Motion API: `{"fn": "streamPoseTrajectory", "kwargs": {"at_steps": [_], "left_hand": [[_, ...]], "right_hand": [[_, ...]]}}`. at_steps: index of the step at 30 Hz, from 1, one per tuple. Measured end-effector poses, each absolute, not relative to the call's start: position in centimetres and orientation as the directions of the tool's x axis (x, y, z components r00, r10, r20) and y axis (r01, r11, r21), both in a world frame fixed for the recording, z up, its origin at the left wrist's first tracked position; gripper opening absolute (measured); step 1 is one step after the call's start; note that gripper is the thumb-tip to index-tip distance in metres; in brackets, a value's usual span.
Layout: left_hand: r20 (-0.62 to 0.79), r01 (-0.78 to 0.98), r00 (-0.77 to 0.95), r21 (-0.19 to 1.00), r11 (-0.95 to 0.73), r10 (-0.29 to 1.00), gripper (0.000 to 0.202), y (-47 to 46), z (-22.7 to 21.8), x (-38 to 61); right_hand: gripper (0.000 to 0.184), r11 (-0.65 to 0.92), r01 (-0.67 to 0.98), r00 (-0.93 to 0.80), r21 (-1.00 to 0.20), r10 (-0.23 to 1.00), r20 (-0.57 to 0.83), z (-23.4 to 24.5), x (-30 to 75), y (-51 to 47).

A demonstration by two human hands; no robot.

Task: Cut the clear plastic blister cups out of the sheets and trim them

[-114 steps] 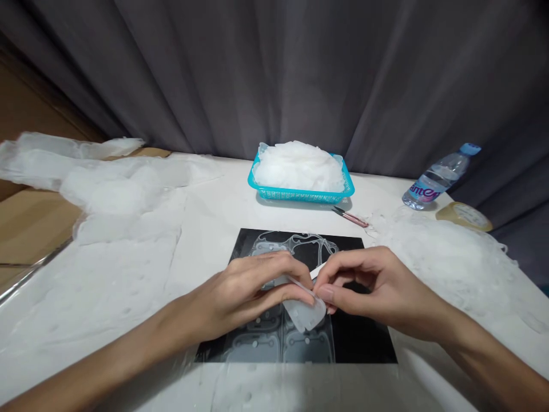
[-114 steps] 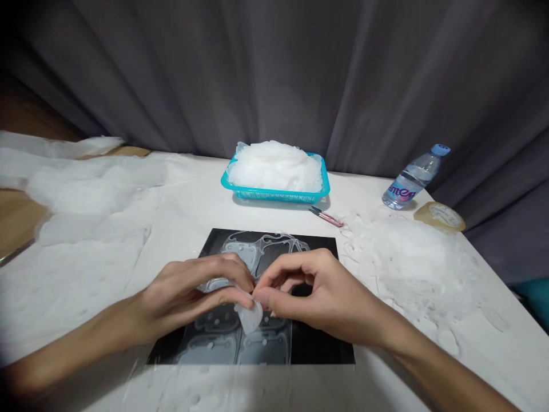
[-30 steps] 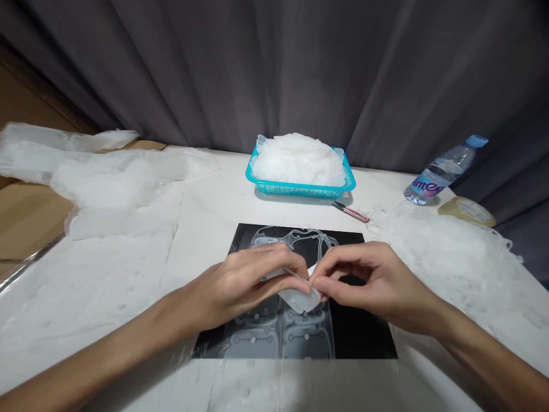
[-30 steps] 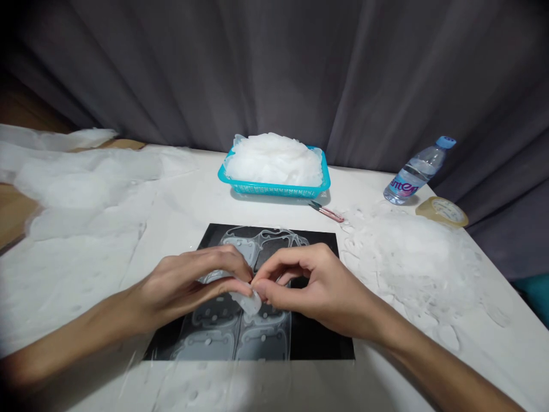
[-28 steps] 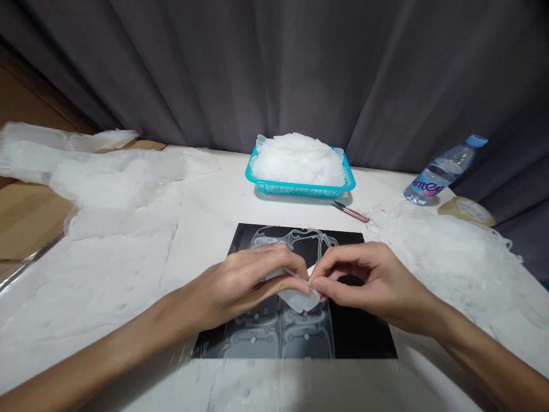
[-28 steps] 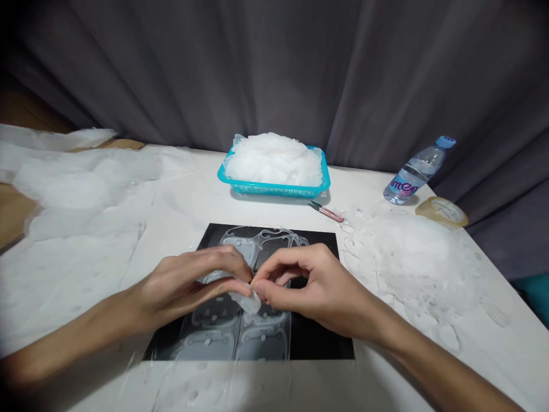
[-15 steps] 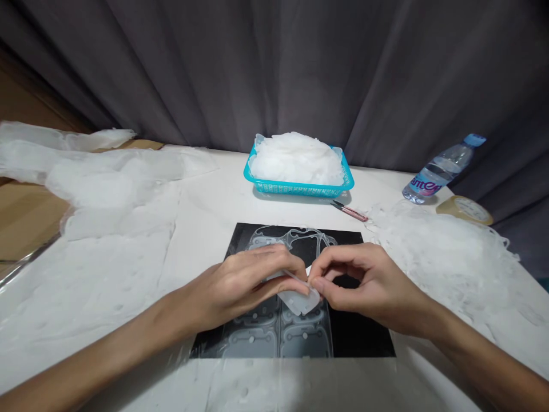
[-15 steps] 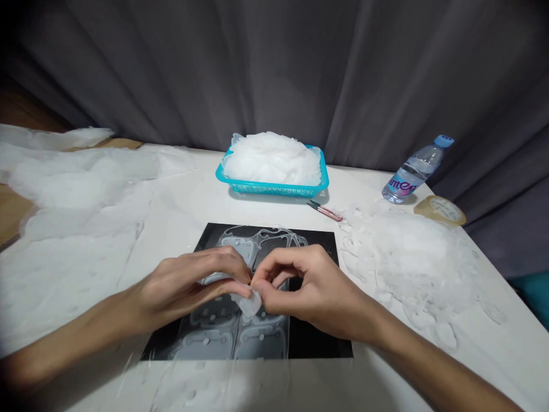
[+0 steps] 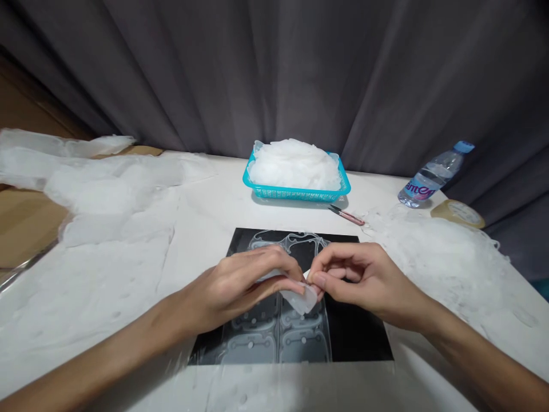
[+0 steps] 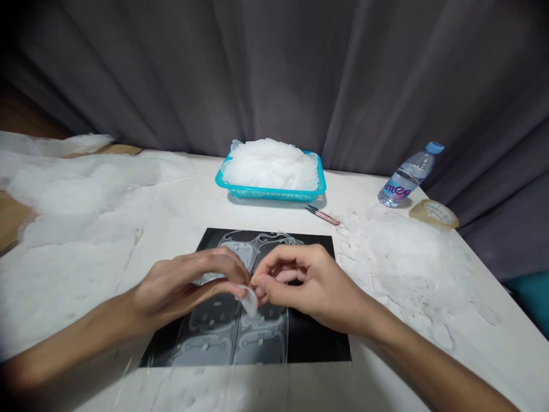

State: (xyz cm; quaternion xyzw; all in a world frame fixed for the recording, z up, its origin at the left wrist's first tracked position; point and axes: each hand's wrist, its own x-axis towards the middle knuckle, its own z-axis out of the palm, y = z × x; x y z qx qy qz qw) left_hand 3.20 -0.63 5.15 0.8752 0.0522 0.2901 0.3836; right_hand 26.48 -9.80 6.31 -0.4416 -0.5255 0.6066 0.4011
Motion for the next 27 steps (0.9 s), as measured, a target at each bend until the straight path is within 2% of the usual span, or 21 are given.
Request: {"fn": "streamPoseTrajectory", "kwargs": {"at_steps": [5,7,9,12,14,17,21,23,27], "left_hand": [[0.489,-0.141,0.81,0.698,-0.702,0.323,0.025,-0.4,5.0,2.9],[0.507,-0.162,0.804,0.688,-0.707,0.31,0.028,-0.5,5.0,2.9],[0.518,-0.179,0.802,0.685,-0.706,0.299,0.03,-0.5,5.1,2.9],[0.514,-0.177,0.802,0.691,-0.701,0.305,0.03,-0.6,5.3,3.0],[0.515,-0.169,0.798,0.69,-0.703,0.313,0.028,-0.7,5.3,3.1],[0.527,-0.168,0.789,0.678,-0.716,0.314,0.025,-0.7,5.1,3.1],[0.539,-0.148,0.777,0.658,-0.738,0.325,0.027,-0.7,4.8,3.0],[0.553,-0.14,0.77,0.633,-0.762,0.318,0.03,-0.8,4.6,2.9],[0.598,-0.144,0.747,0.571,-0.808,0.289,0.031,-0.9,4.7,3.1]], "right_hand": [[0.026,-0.114,-0.013,-0.241,-0.993,0.965,-0.108,6.8,27.1,-9.4],[0.029,-0.095,0.1,-0.215,-0.99,0.97,-0.115,7.0,27.7,-9.0],[0.032,-0.017,0.316,-0.136,-0.948,0.989,-0.063,7.0,28.7,-8.5],[0.035,0.101,0.696,-0.027,-0.711,0.993,0.115,6.9,30.4,-7.8],[0.045,0.129,0.814,-0.042,-0.566,0.985,0.165,6.9,31.0,-7.7],[0.052,0.248,0.793,-0.202,-0.557,0.969,0.144,7.3,30.5,-8.1],[0.035,0.476,0.625,-0.425,-0.619,0.872,0.241,7.6,28.3,-9.3],[0.032,0.551,0.592,-0.484,-0.588,0.827,0.287,7.5,27.5,-9.6],[0.029,0.599,0.61,-0.54,-0.519,0.793,0.281,7.2,27.3,-9.8]]}}
